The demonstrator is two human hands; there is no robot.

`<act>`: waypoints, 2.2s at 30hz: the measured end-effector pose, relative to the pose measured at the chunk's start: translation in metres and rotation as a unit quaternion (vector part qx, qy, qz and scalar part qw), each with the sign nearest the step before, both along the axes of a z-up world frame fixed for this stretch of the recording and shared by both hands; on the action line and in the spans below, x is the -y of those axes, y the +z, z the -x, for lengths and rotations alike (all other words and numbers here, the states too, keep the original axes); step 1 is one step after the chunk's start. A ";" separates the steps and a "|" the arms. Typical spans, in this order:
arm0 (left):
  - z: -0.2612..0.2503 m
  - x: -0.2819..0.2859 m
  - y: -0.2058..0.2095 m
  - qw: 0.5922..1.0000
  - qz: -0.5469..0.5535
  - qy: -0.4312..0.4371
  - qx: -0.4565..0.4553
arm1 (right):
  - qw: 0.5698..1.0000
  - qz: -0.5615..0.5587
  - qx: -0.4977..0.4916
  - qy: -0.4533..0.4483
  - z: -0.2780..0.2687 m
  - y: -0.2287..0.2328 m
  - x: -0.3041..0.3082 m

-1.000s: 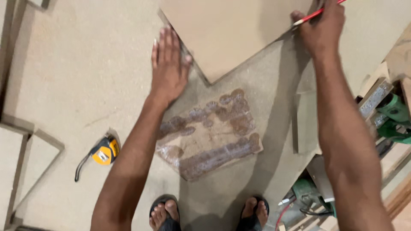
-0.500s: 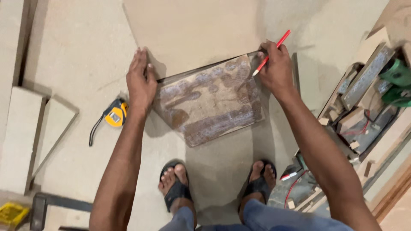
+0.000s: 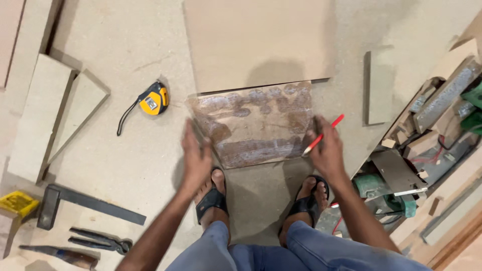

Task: The person uses a pencil to draw lines on multiple wooden boards, then uses a measuring tape to measure and mark a wood panel on the floor.

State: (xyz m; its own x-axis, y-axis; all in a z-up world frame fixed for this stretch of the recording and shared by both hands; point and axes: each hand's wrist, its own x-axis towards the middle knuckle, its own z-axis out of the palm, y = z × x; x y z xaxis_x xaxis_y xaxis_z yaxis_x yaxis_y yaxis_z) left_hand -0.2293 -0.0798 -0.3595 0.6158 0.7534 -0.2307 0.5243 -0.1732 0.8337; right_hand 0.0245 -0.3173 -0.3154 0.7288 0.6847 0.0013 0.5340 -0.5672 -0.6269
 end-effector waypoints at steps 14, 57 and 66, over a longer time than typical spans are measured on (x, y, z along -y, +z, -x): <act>-0.004 0.037 0.013 0.975 0.155 0.090 0.135 | 0.971 -0.124 -0.149 -0.140 0.030 -0.019 0.013; -0.203 -0.142 0.104 0.895 -0.176 0.069 0.405 | 0.891 -0.435 0.109 -0.068 -0.201 0.092 -0.148; -0.208 -0.170 0.046 0.925 -0.169 0.076 0.332 | 0.937 -0.336 0.076 -0.049 -0.216 0.021 -0.162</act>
